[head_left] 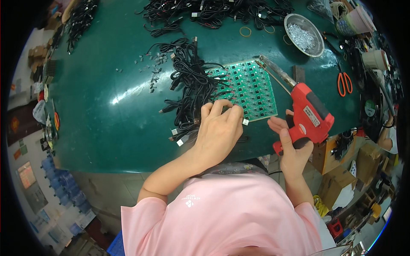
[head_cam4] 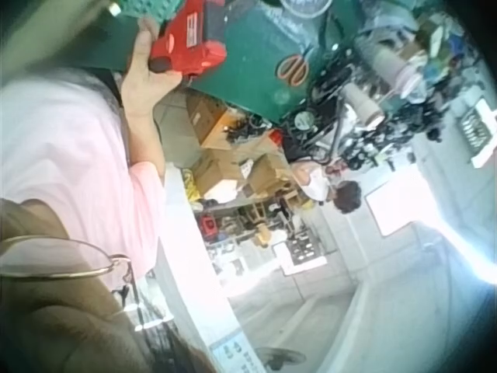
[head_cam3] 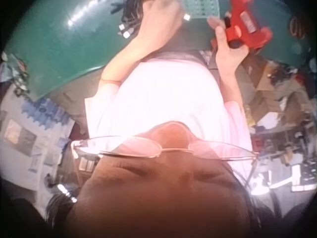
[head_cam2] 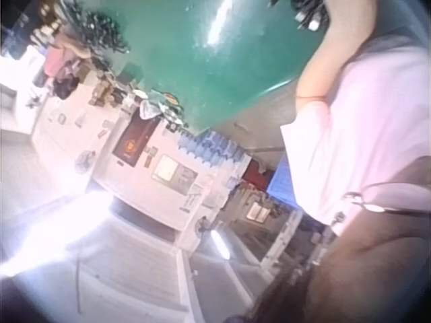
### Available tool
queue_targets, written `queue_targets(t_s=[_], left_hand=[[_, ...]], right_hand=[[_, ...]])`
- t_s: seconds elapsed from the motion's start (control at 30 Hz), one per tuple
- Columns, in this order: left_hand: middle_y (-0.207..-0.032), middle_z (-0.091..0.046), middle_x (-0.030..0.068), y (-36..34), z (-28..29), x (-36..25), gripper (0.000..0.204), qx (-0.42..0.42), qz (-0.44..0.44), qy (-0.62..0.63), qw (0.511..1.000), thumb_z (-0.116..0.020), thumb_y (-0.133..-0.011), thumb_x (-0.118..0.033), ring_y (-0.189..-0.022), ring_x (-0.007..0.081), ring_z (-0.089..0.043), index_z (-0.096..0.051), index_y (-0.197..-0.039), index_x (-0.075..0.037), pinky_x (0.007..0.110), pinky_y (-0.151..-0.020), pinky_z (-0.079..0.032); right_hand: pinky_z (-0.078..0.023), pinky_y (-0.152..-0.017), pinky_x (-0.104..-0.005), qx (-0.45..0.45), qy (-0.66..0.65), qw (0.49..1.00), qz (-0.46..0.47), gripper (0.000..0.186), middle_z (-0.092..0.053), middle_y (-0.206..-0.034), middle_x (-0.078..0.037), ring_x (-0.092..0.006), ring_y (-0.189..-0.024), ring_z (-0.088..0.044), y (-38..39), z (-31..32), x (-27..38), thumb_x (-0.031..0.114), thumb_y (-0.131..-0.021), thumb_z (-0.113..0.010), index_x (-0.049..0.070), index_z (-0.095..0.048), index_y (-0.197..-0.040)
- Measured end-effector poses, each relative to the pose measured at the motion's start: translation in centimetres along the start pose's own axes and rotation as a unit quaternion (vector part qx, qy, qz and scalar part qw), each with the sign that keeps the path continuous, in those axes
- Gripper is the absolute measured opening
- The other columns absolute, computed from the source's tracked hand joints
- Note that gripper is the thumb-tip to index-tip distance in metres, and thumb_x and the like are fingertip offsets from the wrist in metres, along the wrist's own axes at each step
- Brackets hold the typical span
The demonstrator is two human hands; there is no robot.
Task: Soldering electronic components and wires onto a printed circuit board using a soldering iron.
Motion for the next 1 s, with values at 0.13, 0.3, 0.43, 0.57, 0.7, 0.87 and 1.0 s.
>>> queue_targets(t_s=[0.13,0.3,0.43,0.57,0.7,0.87,1.0], left_hand=[[-0.087,-0.062,0.0037,-0.5,0.1,-0.1,0.012,0.037,0.001,0.021,0.999,-0.062,-0.081,-0.004,-0.088,0.0218,-0.053,-0.055,-0.092,-0.006,0.039,-0.085,-0.032],[-0.075,-0.060,0.0024,-0.7,1.3,-0.1,0.012,0.101,0.004,-0.020,0.995,-0.062,-0.082,-0.005,-0.081,0.0215,-0.051,-0.053,-0.090,-0.006,0.042,-0.087,-0.031],[-0.073,-0.060,0.0018,-0.4,1.6,-0.3,0.011,0.121,0.002,-0.049,0.991,-0.062,-0.082,-0.006,-0.081,0.0208,-0.052,-0.054,-0.090,-0.006,0.043,-0.088,-0.031],[-0.073,-0.061,0.0029,-1.0,3.7,-0.7,0.009,0.185,-0.020,-0.084,0.979,-0.061,-0.082,-0.008,-0.083,0.0208,-0.053,-0.055,-0.088,-0.007,0.044,-0.088,-0.032],[-0.073,-0.059,0.0057,-2.2,4.3,1.1,0.008,0.235,-0.019,0.045,0.971,-0.060,-0.081,-0.008,-0.085,0.0240,-0.054,-0.055,-0.088,-0.007,0.039,-0.085,-0.036],[-0.076,-0.059,0.0071,0.1,1.4,0.6,0.012,0.187,-0.074,-0.053,0.978,-0.062,-0.078,-0.005,-0.084,0.0259,-0.053,-0.056,-0.089,-0.005,0.036,-0.080,-0.040],[-0.089,-0.060,0.0079,0.0,2.2,1.8,0.014,0.132,0.003,0.070,0.989,-0.065,-0.075,-0.004,-0.090,0.0257,-0.052,-0.059,-0.088,-0.007,0.038,-0.084,-0.037]], right_hand=[[-0.046,-0.096,-0.0388,0.023,-0.063,0.997,-0.024,0.044,-0.062,-0.111,-0.024,-0.0293,-0.105,-0.062,-1.0,-0.8,-1.8,0.006,-0.091,-0.058,-0.011,-0.039,-0.127],[-0.044,-0.097,-0.0367,0.025,-0.093,0.995,-0.011,0.040,-0.062,-0.113,-0.024,-0.0289,-0.109,-0.060,-1.3,-1.4,-2.8,0.007,-0.092,-0.057,-0.008,-0.041,-0.125],[-0.043,-0.098,-0.0369,0.026,-0.073,0.997,0.002,0.039,-0.062,-0.114,-0.023,-0.0287,-0.111,-0.060,-1.2,-1.6,-2.7,0.005,-0.091,-0.058,-0.008,-0.042,-0.125],[-0.044,-0.097,-0.0361,0.022,-0.053,0.998,0.018,0.039,-0.061,-0.115,-0.023,-0.0281,-0.111,-0.060,-1.6,-1.3,-2.9,0.004,-0.090,-0.058,-0.007,-0.042,-0.124],[-0.044,-0.096,-0.0352,0.027,-0.067,0.997,0.026,0.039,-0.061,-0.115,-0.023,-0.0279,-0.111,-0.060,-2.2,-1.3,-2.7,0.003,-0.090,-0.058,-0.007,-0.043,-0.124],[-0.046,-0.098,-0.0426,0.038,-0.019,0.999,0.012,0.042,-0.058,-0.117,-0.027,-0.0334,-0.114,-0.057,-2.4,-1.7,-2.4,0.007,-0.093,-0.053,-0.012,-0.038,-0.127],[-0.046,-0.097,-0.0420,0.020,-0.034,0.999,0.011,0.041,-0.058,-0.117,-0.027,-0.0331,-0.113,-0.057,-2.4,-1.5,-2.4,0.006,-0.093,-0.052,-0.012,-0.038,-0.127]])
Point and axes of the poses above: each hand's wrist, its own y-axis away from the middle knuckle, its own z-axis out of the back of the hand, x = y × z, the point moved 3 cm from there along -y, towards the middle knuckle
